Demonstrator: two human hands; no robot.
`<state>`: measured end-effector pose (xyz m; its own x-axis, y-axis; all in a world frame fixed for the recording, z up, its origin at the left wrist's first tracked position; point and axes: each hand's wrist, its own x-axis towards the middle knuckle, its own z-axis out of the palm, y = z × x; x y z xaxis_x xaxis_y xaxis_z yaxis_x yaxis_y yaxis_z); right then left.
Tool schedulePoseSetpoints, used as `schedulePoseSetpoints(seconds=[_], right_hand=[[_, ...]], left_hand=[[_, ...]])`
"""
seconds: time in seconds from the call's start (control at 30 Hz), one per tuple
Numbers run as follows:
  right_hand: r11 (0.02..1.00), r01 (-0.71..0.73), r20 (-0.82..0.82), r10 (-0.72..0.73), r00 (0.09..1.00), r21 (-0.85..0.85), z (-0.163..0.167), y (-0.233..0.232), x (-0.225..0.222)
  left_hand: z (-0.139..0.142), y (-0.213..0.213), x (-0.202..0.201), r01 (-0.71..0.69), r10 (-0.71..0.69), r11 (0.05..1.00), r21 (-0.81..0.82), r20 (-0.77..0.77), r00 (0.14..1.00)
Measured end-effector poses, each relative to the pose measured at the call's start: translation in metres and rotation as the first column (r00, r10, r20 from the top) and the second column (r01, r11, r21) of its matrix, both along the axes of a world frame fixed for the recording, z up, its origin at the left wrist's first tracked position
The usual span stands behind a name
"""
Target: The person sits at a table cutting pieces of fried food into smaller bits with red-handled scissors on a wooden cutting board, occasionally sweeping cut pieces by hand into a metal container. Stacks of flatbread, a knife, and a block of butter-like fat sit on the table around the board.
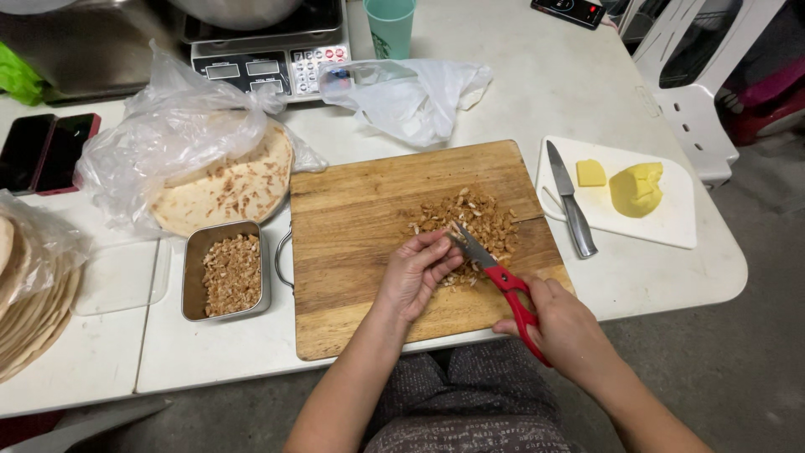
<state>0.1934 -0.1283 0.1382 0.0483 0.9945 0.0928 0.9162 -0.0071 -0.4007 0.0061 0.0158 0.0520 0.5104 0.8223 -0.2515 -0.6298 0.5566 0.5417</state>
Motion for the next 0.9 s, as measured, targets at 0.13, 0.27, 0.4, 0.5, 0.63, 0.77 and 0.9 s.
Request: schedulePoseSetpoints(seconds=[0.13, 0.27, 0.4, 0.5, 0.63, 0.77, 0.9], right_hand=[[0.971, 0.060, 0.036, -0.053, 0.998, -0.230, 0.0003, 0.0051, -0.0033], [0.996, -0.010, -0.014, 0.009, 1.000, -0.083, -0.0014, 0.0043, -0.0066], [1.000, 0.017, 0.021, -0.017, 1.000, 0.006, -0.0044, 0.0006, -0.0056], [0.994, 0.074, 0.093, -0.066, 0.993, -0.081, -0.0072, -0.0007, -0.0045], [0.990, 0.078, 0.037, -0.074, 0.997, -0.121, -0.0057, -0.0011, 0.0012], [0.991, -0.001, -0.035, -0.004, 0.999, -0.130, -0.0019, 0.0004, 0.0013], [0.988, -0.006, -0.039, 0.000, 0.999, -0.153, 0.0003, 0.0022, -0.0026]], left_hand=[[0.0022, -0.0012, -0.0002, 0.004, -0.004, 1.000, -0.009, -0.003, 1.000], [0.0029, -0.0011, -0.0007, -0.004, 0.004, 1.000, -0.019, 0.022, 1.000], [0.0031, -0.0004, -0.0020, -0.001, 0.002, 1.000, -0.030, 0.023, 1.000], [0.0027, -0.0007, -0.0007, -0.003, 0.002, 0.999, -0.035, -0.019, 1.000], [0.0005, -0.0009, 0.0002, -0.002, 0.002, 1.000, -0.027, -0.005, 1.000], [-0.0033, -0.0006, 0.0000, 0.005, -0.005, 1.000, -0.003, -0.001, 1.000], [-0.0051, -0.0006, -0.0011, 0.014, -0.013, 1.000, 0.017, -0.020, 1.000]])
